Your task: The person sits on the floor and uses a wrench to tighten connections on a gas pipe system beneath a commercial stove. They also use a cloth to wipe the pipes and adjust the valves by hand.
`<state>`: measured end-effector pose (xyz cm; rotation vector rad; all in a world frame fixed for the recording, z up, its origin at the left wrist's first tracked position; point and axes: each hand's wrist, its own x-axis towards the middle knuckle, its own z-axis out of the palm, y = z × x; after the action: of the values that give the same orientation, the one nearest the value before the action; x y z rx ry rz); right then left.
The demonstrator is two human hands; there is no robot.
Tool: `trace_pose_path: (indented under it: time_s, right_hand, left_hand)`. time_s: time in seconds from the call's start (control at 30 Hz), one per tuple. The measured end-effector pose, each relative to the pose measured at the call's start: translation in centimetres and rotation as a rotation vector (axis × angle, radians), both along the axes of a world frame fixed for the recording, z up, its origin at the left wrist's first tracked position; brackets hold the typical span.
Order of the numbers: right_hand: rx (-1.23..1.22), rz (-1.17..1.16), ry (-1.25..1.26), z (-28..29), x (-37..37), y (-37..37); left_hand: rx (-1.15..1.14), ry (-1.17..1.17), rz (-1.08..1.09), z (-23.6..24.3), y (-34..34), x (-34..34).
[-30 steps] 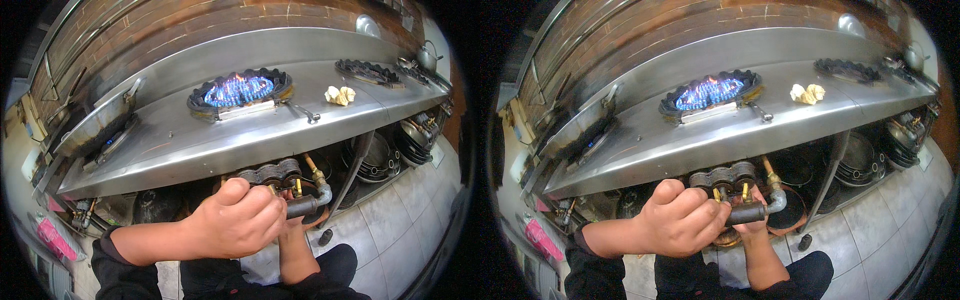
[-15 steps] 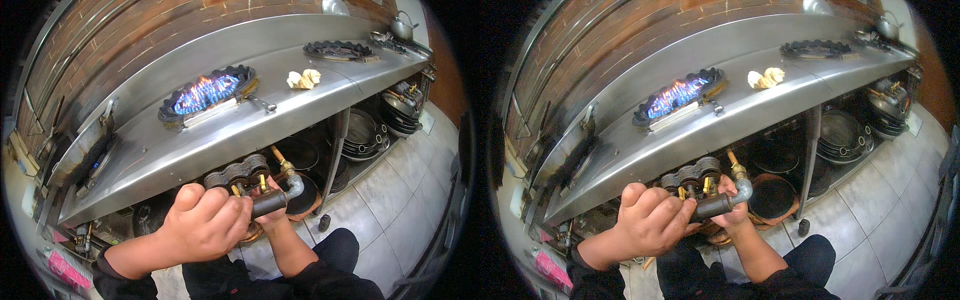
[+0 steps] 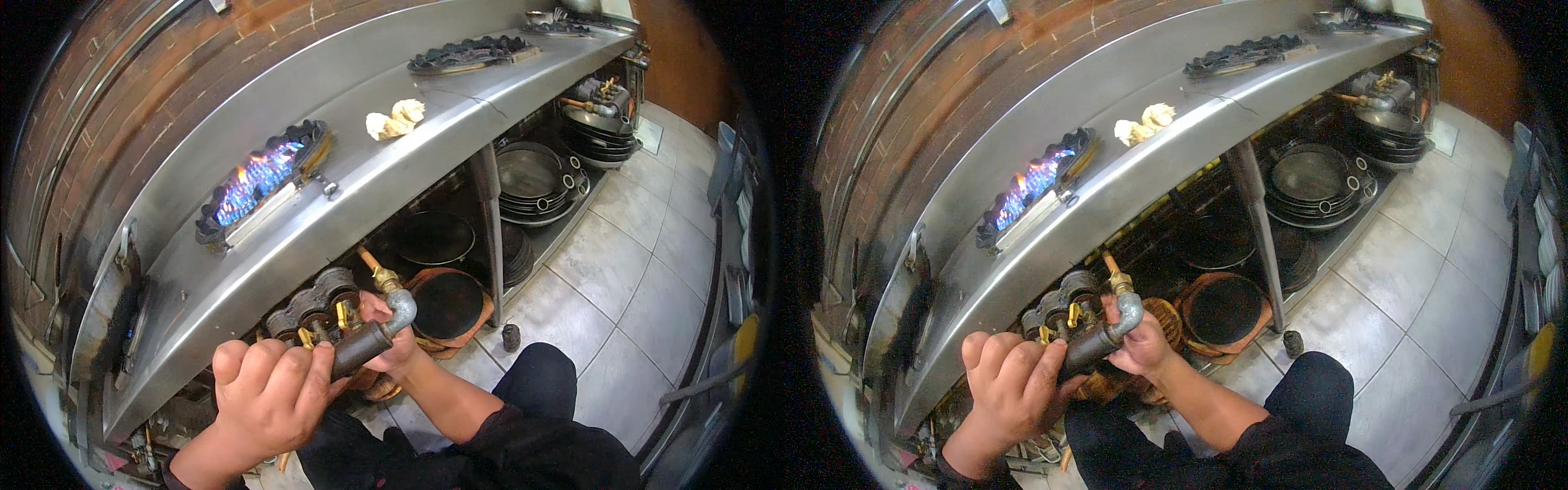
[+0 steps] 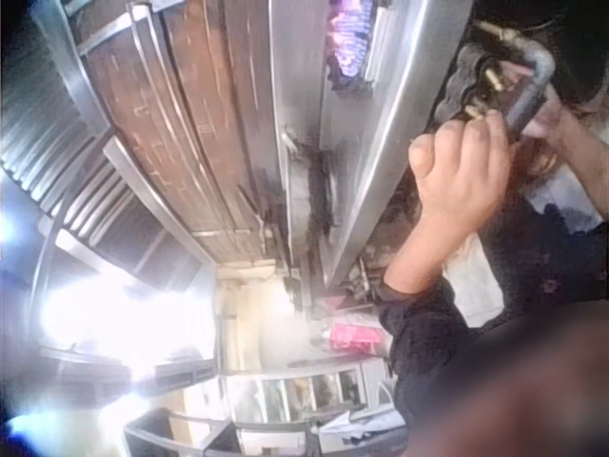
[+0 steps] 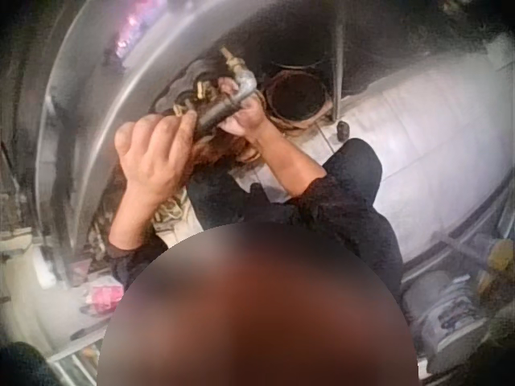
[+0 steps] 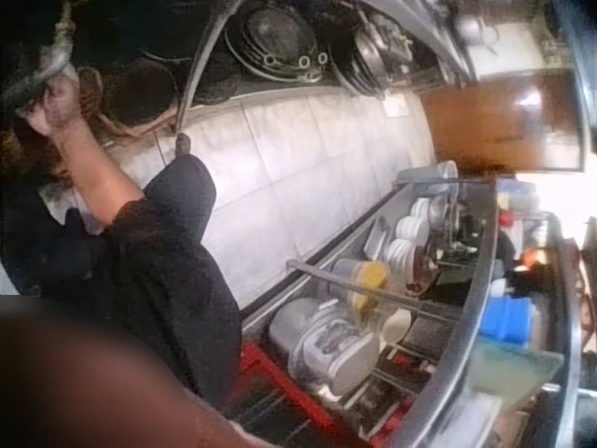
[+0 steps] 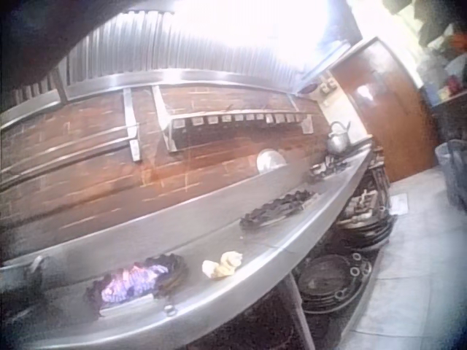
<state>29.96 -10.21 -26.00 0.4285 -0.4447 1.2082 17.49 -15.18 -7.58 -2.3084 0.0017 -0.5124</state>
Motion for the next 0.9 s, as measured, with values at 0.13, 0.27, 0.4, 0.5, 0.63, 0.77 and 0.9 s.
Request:
trace_pose_path:
  time_s: [0.13,0.27,0.4,0.5,0.63,0.77,0.9]
  right_hand:
    - [-0.122,0.03,-0.033,-0.1,0.4,0.4]
    - [-0.143,0.216,-0.012,1.0,-0.3,-0.9]
    - [-0.109,0.258,-0.075,1.2,-0.7,-0.8]
    - [0.029,0.218,-0.063,-1.4,0.5,0.7]
    - [0.057,0.083,-0.025,-0.3,0.1,-0.1]
    - [-0.08,0.08,-0.061,-0.5,-0.3,-0.5]
    - [0.191,0.499,-0.012,-1.6,-0.5,0.7]
  left_hand:
    - [-0.004,0.006,-0.011,0.0,0.2,0.2]
    - [-0.008,0.003,0.008,0.0,0.0,0.0]
    - [-0.006,-0.007,0.007,-0.2,0.1,0.0]
    - [-0.013,0.001,-0.004,0.0,0.0,0.2]
    - [-0.022,0.013,0.017,0.0,-0.1,0.2]
    - [-0.038,-0.007,0.01,-0.1,-0.2,0.3]
    - [-0.032,0.004,0.006,0.0,-0.2,0.4]
